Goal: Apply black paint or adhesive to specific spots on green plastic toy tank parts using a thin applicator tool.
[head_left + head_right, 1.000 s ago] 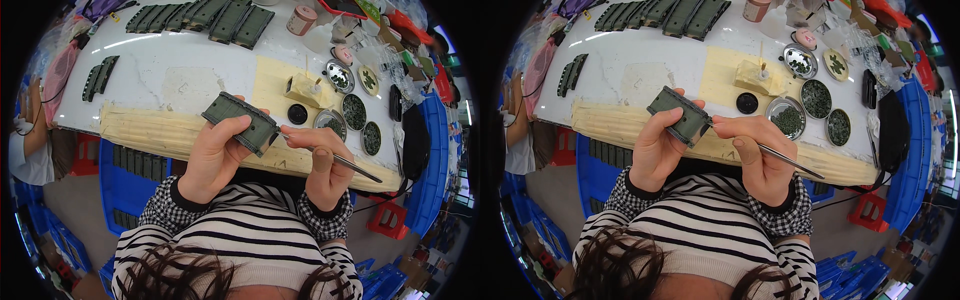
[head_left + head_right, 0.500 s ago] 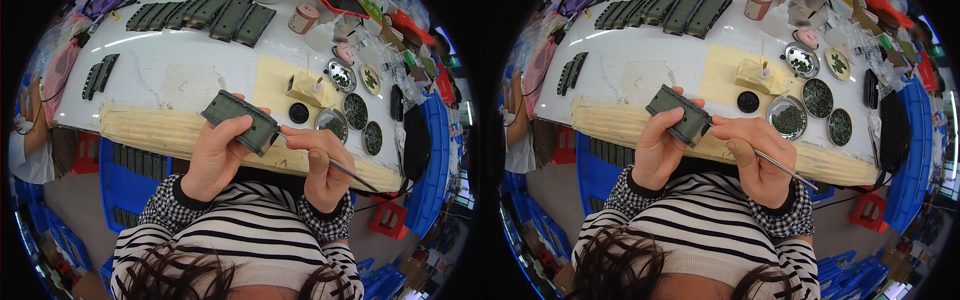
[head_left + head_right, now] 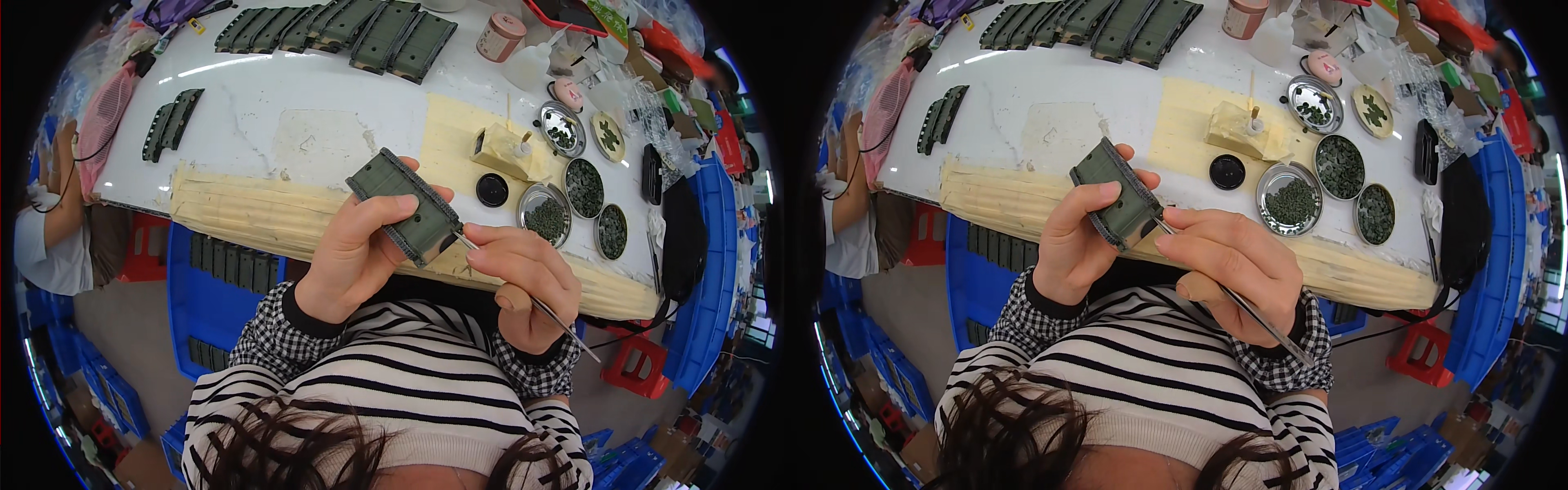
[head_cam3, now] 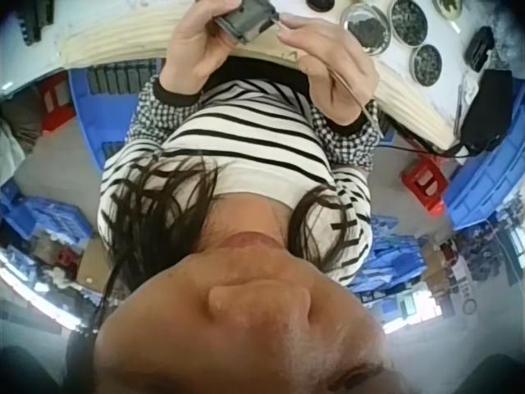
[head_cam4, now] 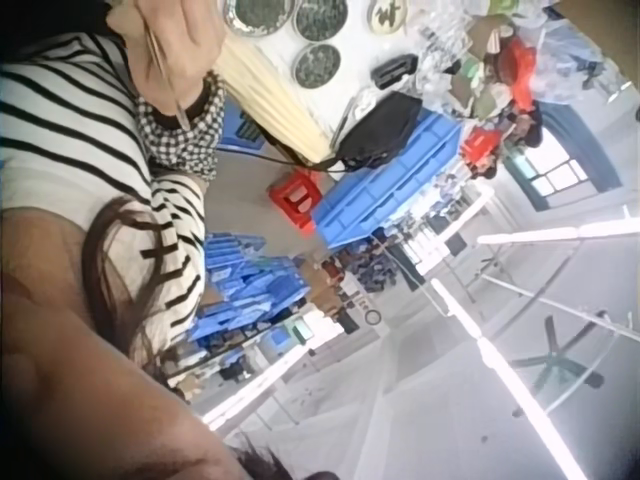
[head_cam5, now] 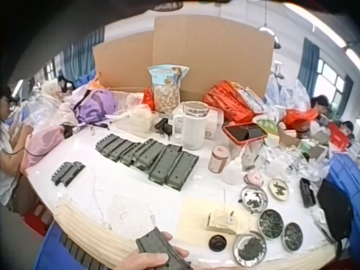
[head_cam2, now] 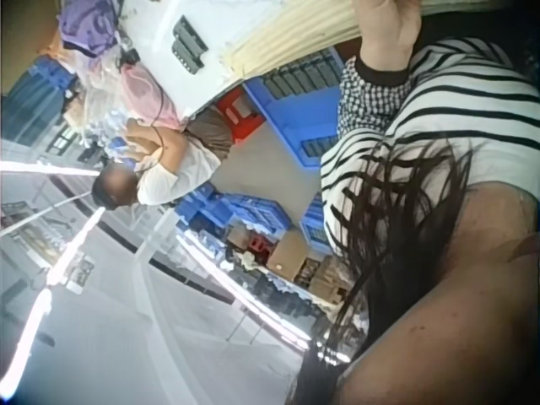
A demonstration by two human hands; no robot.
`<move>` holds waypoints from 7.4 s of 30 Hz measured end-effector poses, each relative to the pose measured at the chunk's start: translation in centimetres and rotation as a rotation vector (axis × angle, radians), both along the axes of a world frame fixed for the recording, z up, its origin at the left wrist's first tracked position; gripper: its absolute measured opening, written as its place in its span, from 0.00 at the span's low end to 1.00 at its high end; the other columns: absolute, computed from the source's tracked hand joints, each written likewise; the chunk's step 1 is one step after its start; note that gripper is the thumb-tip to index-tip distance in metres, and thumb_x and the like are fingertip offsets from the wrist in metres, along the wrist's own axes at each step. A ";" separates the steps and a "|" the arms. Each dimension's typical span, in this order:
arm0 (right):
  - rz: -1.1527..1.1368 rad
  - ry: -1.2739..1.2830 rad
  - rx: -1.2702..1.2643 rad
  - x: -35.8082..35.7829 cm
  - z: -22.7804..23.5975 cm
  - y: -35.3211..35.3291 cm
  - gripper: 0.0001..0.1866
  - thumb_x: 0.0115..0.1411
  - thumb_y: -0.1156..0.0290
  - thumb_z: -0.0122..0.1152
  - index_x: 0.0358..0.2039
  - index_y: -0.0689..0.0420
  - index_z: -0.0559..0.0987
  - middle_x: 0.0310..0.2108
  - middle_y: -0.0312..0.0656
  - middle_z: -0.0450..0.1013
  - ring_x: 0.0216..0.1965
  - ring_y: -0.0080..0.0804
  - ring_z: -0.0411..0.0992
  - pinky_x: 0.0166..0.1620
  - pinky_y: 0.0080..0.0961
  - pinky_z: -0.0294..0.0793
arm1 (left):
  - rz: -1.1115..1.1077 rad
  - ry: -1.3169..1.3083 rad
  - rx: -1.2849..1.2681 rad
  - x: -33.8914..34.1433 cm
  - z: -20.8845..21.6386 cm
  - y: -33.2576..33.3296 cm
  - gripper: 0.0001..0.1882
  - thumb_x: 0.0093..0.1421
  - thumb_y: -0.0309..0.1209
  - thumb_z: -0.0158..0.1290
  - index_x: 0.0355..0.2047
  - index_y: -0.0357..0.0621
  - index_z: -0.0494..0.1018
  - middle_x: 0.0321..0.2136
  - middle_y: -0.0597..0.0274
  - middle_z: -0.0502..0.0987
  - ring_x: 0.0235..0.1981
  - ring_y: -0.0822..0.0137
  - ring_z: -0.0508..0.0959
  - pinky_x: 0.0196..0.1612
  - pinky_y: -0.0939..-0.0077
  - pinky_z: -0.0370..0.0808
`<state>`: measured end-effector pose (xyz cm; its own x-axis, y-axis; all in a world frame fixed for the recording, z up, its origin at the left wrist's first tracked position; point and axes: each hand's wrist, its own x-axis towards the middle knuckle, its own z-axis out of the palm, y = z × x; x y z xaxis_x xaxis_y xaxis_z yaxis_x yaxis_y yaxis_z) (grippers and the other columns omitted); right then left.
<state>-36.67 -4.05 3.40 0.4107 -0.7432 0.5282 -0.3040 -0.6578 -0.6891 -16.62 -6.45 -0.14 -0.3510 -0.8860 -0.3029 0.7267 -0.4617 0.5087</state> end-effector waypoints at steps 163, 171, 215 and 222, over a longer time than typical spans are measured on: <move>-0.550 0.082 0.023 -7.5 -3.0 -1.4 0.10 0.66 0.72 0.50 0.33 0.60 0.79 0.25 0.38 0.77 0.31 0.29 0.74 0.56 0.37 0.65 | 0.029 -0.095 -0.131 0.1 0.2 0.2 0.27 0.64 0.23 0.45 0.62 0.43 0.54 0.53 0.40 0.69 0.58 0.49 0.70 0.57 0.58 0.73; -0.565 0.231 -0.010 -7.0 -3.6 -2.3 0.07 0.61 0.72 0.56 0.29 0.58 0.80 0.22 0.36 0.74 0.31 0.35 0.69 0.41 0.32 0.64 | 0.042 -0.130 -0.117 0.1 -0.2 0.0 0.24 0.62 0.20 0.49 0.58 0.39 0.58 0.48 0.51 0.73 0.55 0.54 0.73 0.55 0.58 0.75; -0.100 0.238 -0.412 0.4 -0.7 -0.8 0.14 0.55 0.62 0.62 0.37 0.58 0.81 0.34 0.43 0.75 0.35 0.38 0.75 0.42 0.35 0.75 | -0.252 -0.010 -0.153 -1.9 -0.6 1.1 0.13 0.72 0.39 0.40 0.37 0.43 0.67 0.35 0.69 0.71 0.35 0.80 0.72 0.39 0.82 0.73; -0.073 -0.206 0.092 -0.3 -1.0 -0.9 0.13 0.66 0.68 0.51 0.38 0.64 0.80 0.33 0.45 0.76 0.33 0.33 0.72 0.42 0.28 0.72 | -0.234 -0.045 -0.284 -2.1 -0.3 1.3 0.14 0.72 0.37 0.38 0.35 0.39 0.65 0.36 0.62 0.72 0.40 0.72 0.77 0.44 0.78 0.75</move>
<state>-37.01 -4.93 2.40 0.2444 -0.8161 0.5237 -0.1953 -0.5705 -0.7977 -18.76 -5.14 -0.45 -0.5463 -0.8341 -0.0763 0.5920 -0.4489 0.6693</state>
